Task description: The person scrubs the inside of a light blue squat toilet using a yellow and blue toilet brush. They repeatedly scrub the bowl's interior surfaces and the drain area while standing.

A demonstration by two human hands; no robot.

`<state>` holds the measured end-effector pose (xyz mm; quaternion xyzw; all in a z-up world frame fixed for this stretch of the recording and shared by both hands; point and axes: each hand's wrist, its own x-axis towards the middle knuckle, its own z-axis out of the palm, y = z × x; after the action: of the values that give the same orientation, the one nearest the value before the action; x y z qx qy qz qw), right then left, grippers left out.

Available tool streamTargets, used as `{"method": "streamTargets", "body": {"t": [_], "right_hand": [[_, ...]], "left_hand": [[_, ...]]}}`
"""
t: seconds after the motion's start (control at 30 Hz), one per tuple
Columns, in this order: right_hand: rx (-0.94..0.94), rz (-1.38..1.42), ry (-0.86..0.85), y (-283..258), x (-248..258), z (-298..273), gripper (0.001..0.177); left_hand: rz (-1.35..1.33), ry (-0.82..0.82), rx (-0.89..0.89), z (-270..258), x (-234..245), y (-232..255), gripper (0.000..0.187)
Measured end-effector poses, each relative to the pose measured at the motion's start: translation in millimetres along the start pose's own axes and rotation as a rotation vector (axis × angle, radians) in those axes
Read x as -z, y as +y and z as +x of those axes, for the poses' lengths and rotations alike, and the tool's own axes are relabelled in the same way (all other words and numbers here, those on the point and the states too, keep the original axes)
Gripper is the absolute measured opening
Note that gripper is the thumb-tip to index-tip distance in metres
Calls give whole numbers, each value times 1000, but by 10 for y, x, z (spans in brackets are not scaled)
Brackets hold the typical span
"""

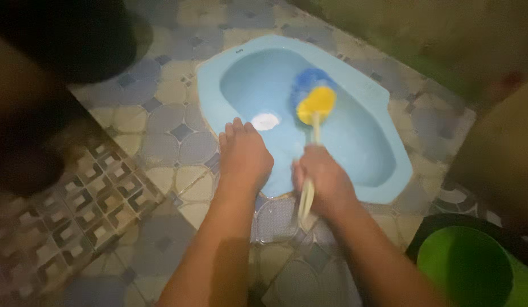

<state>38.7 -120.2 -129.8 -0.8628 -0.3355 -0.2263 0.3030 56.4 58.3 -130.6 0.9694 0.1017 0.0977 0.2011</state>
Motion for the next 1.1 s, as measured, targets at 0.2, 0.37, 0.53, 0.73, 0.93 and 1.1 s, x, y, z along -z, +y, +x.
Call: {"method": "streamTargets", "body": {"t": [0.2,0.37,0.53,0.73,0.93,1.1], "right_hand": [[-69,232,-75,411,32,664,22],[-250,-101,-93,-5,489,517,33],[-453,-269,-171,-580,905,105,31],[-181,-120,-44,-398,446,212,20],[-155,158,-32,70,-92,684,21],[-117,-15,36,71,189,662,27]], "left_hand": [[42,-21,-14,14,77,-37,54],[34,40,-37,8,15,-6,54],[-11,-32,24,-5,64,53,46],[33,78,-5,10,83,82,46],[79,-15,-25,-81,200,108,47],[61,-43,4,-37,187,45,54]]}}
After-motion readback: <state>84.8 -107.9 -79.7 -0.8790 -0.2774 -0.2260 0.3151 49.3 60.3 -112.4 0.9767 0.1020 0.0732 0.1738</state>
